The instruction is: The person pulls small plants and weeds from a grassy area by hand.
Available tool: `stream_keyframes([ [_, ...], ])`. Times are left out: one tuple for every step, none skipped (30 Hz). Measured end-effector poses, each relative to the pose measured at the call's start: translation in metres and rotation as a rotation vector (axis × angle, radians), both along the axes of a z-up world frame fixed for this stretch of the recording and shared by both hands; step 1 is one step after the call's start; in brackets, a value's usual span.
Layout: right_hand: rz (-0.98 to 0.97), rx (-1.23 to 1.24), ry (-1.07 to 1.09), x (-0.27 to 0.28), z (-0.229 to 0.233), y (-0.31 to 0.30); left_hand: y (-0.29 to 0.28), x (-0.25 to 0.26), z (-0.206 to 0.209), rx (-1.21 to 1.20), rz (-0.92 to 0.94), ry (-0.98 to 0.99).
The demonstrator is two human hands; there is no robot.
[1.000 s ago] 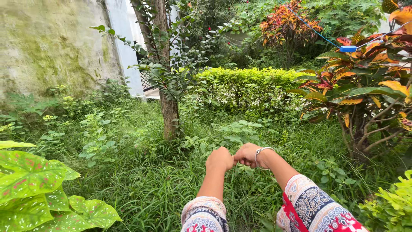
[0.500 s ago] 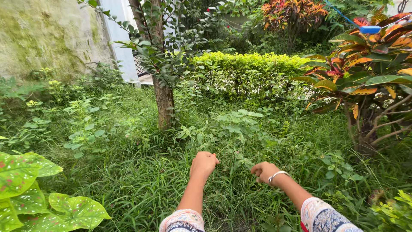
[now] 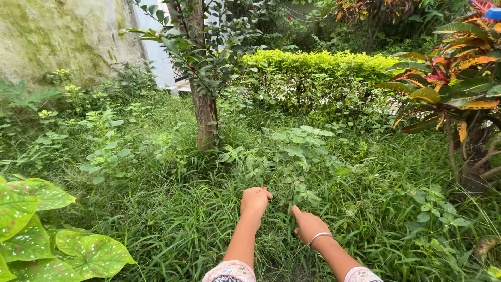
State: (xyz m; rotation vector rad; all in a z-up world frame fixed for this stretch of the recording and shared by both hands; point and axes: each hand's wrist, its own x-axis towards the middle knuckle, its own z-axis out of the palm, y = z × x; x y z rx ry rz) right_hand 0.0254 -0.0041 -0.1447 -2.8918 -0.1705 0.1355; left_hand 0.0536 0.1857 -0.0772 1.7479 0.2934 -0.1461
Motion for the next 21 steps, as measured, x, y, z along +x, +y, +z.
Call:
stream_keyframes([
  [-0.018, -0.010, 0.021, 0.006, -0.008, -0.003, 0.001, 0.000, 0.001, 0.001, -0.002, 0.002],
  [-0.015, -0.013, -0.011, 0.015, -0.016, -0.006, 0.003, 0.000, 0.001, -0.004, 0.007, 0.001],
  [-0.014, -0.018, -0.043, 0.024, -0.023, -0.009, 0.006, 0.001, -0.001, -0.011, 0.014, 0.001],
  [-0.014, -0.022, -0.075, 0.031, -0.028, -0.013, 0.008, 0.003, -0.004, -0.018, 0.021, 0.000],
  [-0.036, -0.068, -0.066, 0.036, -0.031, -0.018, 0.011, 0.005, -0.009, -0.015, 0.024, -0.020],
  [-0.059, -0.114, -0.057, 0.042, -0.030, -0.023, 0.013, 0.008, -0.013, -0.013, 0.027, -0.040],
  [-0.082, -0.159, -0.047, 0.044, -0.030, -0.026, 0.015, 0.010, -0.019, -0.010, 0.031, -0.059],
  [-0.089, -0.269, -0.072, 0.044, -0.029, -0.030, 0.018, 0.014, -0.023, -0.006, 0.027, -0.059],
  [-0.097, -0.378, -0.096, 0.043, -0.025, -0.038, 0.020, 0.016, -0.026, -0.001, 0.023, -0.059],
  [-0.104, -0.487, -0.121, 0.041, -0.021, -0.043, 0.021, 0.017, -0.028, 0.004, 0.019, -0.060],
  [-0.168, -0.595, -0.068, 0.037, -0.018, -0.048, 0.021, 0.017, -0.030, 0.022, 0.017, -0.062],
  [-0.233, -0.702, -0.014, 0.033, -0.014, -0.054, 0.022, 0.016, -0.030, 0.040, 0.016, -0.064],
  [-0.280, -0.744, 0.051, 0.029, -0.010, -0.061, 0.023, 0.015, -0.028, 0.059, 0.015, -0.068],
  [-0.328, -0.786, 0.117, 0.025, -0.008, -0.069, 0.023, 0.013, -0.025, 0.092, 0.016, -0.056],
  [-0.330, -0.745, 0.118, 0.024, -0.008, -0.077, 0.022, 0.011, -0.021, 0.124, 0.017, -0.044],
  [-0.332, -0.705, 0.119, 0.025, -0.008, -0.088, 0.021, 0.009, -0.016, 0.157, 0.019, -0.032],
  [-0.336, -0.668, 0.120, 0.026, -0.009, -0.101, 0.020, 0.006, -0.012, 0.178, 0.009, -0.029],
  [-0.313, -0.571, 0.066, 0.031, -0.010, -0.113, 0.021, 0.002, -0.007, 0.200, 0.000, -0.026],
  [-0.290, -0.474, 0.012, 0.038, -0.011, -0.121, 0.021, -0.001, -0.002, 0.221, -0.009, -0.023],
  [-0.265, -0.378, -0.042, 0.041, -0.012, -0.126, 0.020, -0.005, 0.003, 0.239, -0.015, -0.007],
  [-0.245, -0.351, -0.028, 0.043, -0.011, -0.130, 0.020, -0.007, 0.009, 0.258, -0.020, 0.007],
])
